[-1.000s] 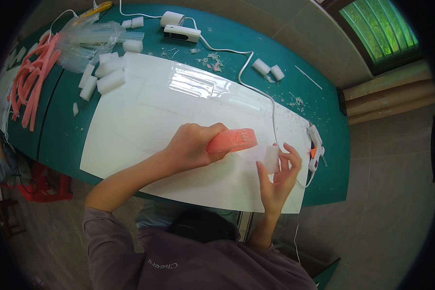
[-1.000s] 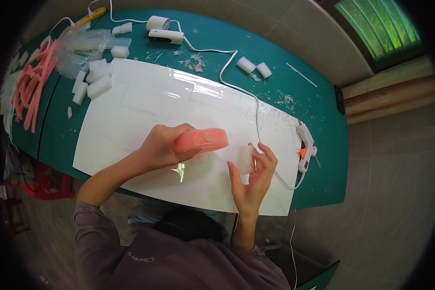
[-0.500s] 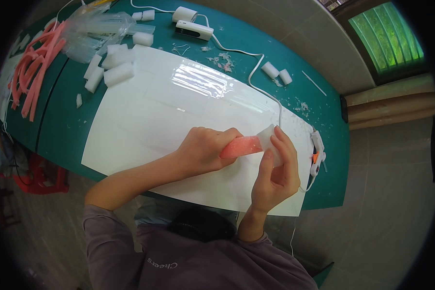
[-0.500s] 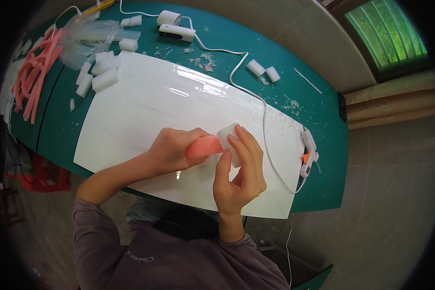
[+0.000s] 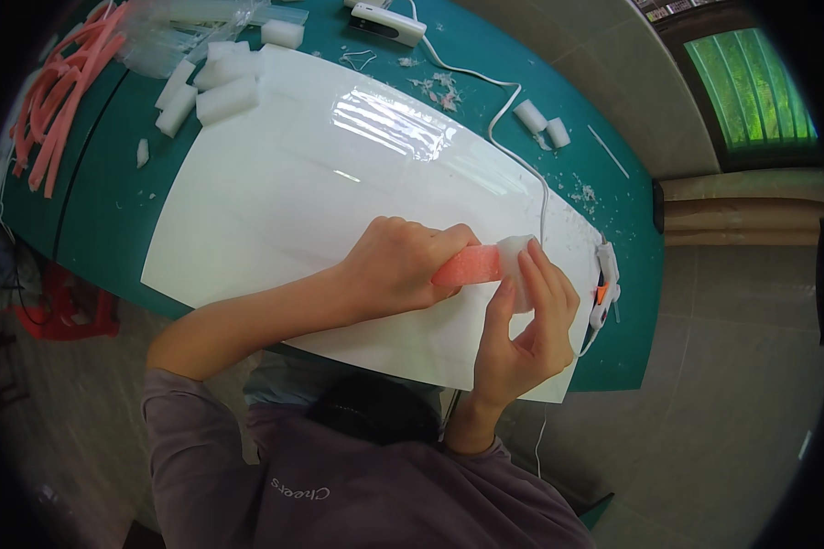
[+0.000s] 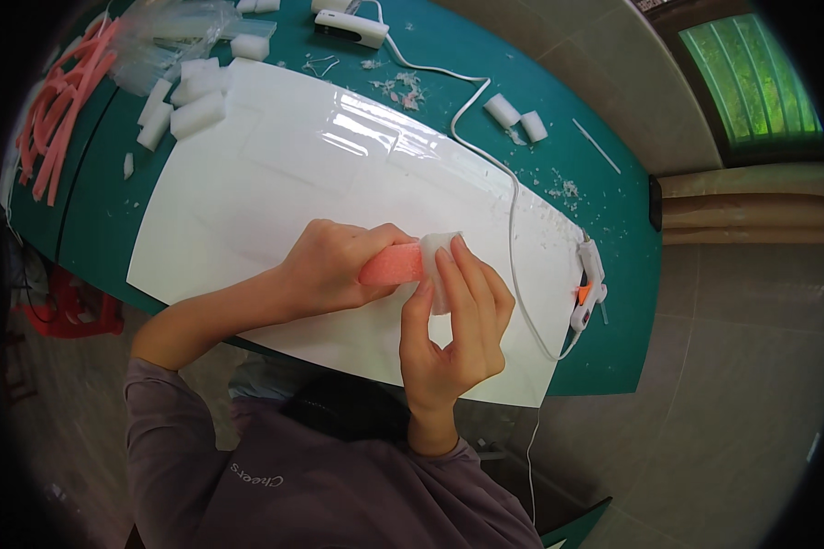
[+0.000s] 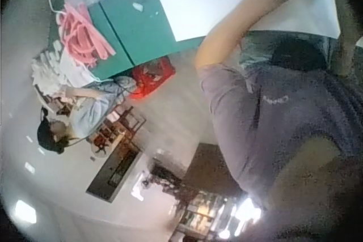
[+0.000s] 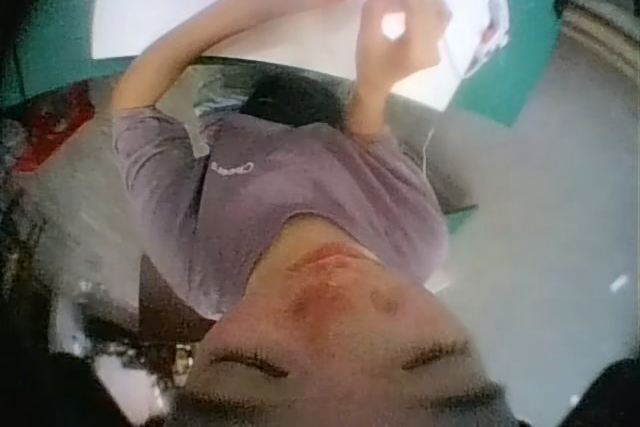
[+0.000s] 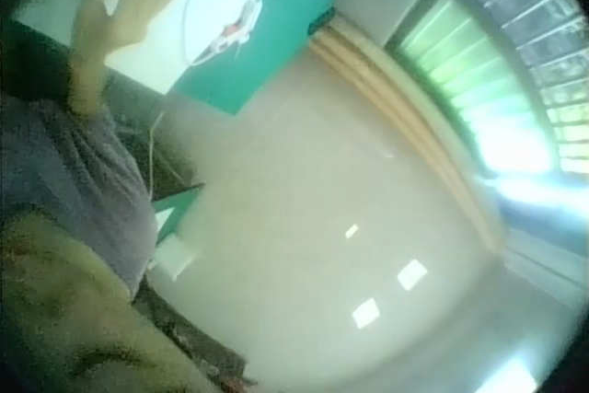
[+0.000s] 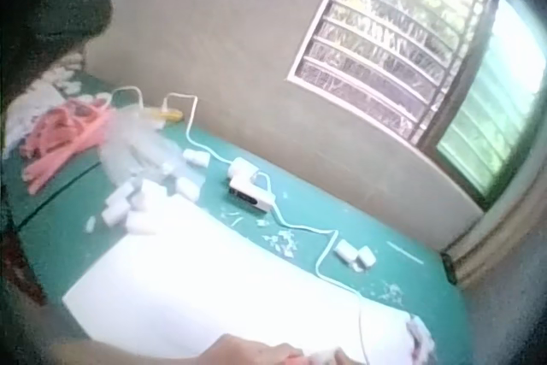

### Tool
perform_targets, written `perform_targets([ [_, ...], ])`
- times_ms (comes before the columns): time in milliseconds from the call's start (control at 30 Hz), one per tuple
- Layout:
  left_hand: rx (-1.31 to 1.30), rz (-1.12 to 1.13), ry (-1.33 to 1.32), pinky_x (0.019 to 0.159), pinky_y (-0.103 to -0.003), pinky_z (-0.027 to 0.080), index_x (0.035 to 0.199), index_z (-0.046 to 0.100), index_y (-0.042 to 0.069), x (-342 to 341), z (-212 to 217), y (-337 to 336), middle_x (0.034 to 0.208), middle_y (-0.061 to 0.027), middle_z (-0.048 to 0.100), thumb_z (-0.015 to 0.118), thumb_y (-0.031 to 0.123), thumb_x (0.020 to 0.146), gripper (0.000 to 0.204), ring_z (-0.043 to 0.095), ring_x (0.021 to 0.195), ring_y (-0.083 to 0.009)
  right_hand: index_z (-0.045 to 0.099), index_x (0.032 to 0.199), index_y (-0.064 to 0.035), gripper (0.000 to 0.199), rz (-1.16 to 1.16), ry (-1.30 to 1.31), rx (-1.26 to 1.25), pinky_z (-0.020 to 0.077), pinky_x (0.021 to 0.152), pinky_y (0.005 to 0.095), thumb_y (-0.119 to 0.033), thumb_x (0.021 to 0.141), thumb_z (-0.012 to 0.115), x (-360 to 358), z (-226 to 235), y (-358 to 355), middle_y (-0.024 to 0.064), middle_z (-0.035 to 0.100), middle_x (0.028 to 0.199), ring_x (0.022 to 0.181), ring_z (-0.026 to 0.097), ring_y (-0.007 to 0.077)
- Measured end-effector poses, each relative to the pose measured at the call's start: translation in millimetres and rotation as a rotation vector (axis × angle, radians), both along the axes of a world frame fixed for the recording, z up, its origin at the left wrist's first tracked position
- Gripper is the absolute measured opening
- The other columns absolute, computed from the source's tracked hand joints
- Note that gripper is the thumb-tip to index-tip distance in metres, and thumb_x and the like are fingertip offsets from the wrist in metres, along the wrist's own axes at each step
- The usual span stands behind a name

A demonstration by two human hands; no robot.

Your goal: The person applies glue to foam pieces using a glue gun and attaches them together by hand.

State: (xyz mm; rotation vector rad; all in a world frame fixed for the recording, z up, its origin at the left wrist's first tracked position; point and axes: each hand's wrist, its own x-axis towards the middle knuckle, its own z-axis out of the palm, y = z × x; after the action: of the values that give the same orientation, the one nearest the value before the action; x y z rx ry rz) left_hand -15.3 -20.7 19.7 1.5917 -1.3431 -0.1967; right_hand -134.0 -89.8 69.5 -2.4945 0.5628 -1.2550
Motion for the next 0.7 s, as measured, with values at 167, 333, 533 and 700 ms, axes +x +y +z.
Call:
perform_targets([
  [167, 0.011, -0.004, 0.012, 0.051, -0.035, 0.045, 0.087, 0.053, 0.008, 1.2, 1.3, 1.7, 0.060, -0.0120, 0.059, 0.064, 0.017, 0.070, 0.022, 0.059, 0.055, -0.0279, 0.063, 0.097, 0.0001, 0.036, -0.007, 0.071, -0.026, 0.0438, 0.073, 0.0290, 0.007, 0.062, 0.059, -4.4, 2.3, 0.3, 0.0115, 0.063, 0.102, 0.083, 0.053, 0.0240],
  [333, 0.049, -0.010, 0.015, 0.052, -0.030, 0.046, 0.095, 0.057, 0.008, 0.6, 0.2, 0.1, 0.068, -0.0089, 0.062, 0.069, 0.020, 0.068, 0.032, 0.060, 0.058, -0.0253, 0.064, 0.097, -0.0020, 0.037, -0.026, 0.125, -0.120, 0.0394, 0.069, 0.0259, 0.006, 0.061, 0.058, -6.6, 2.7, -2.4, 0.0097, 0.063, 0.103, 0.074, 0.048, 0.0202],
  [533, 0.071, 0.007, 0.018, 0.052, -0.031, 0.047, 0.095, 0.057, 0.007, 1.1, -0.5, 0.1, 0.068, -0.0097, 0.062, 0.069, 0.023, 0.068, 0.034, 0.060, 0.058, -0.0263, 0.064, 0.096, -0.0019, 0.038, 0.036, 0.111, -0.086, 0.0389, 0.068, 0.0253, 0.005, 0.060, 0.058, -7.5, 0.2, -9.3, 0.0096, 0.064, 0.102, 0.074, 0.048, 0.0199],
  [700, 0.073, 0.018, 0.034, 0.052, -0.031, 0.047, 0.095, 0.057, 0.007, 0.7, -1.9, -0.1, 0.068, -0.0102, 0.062, 0.068, 0.024, 0.069, 0.033, 0.060, 0.058, -0.0267, 0.064, 0.096, -0.0023, 0.039, 0.084, 0.116, -0.065, 0.0396, 0.069, 0.0256, 0.005, 0.058, 0.058, -8.8, 1.4, -12.9, 0.0095, 0.063, 0.102, 0.074, 0.049, 0.0201],
])
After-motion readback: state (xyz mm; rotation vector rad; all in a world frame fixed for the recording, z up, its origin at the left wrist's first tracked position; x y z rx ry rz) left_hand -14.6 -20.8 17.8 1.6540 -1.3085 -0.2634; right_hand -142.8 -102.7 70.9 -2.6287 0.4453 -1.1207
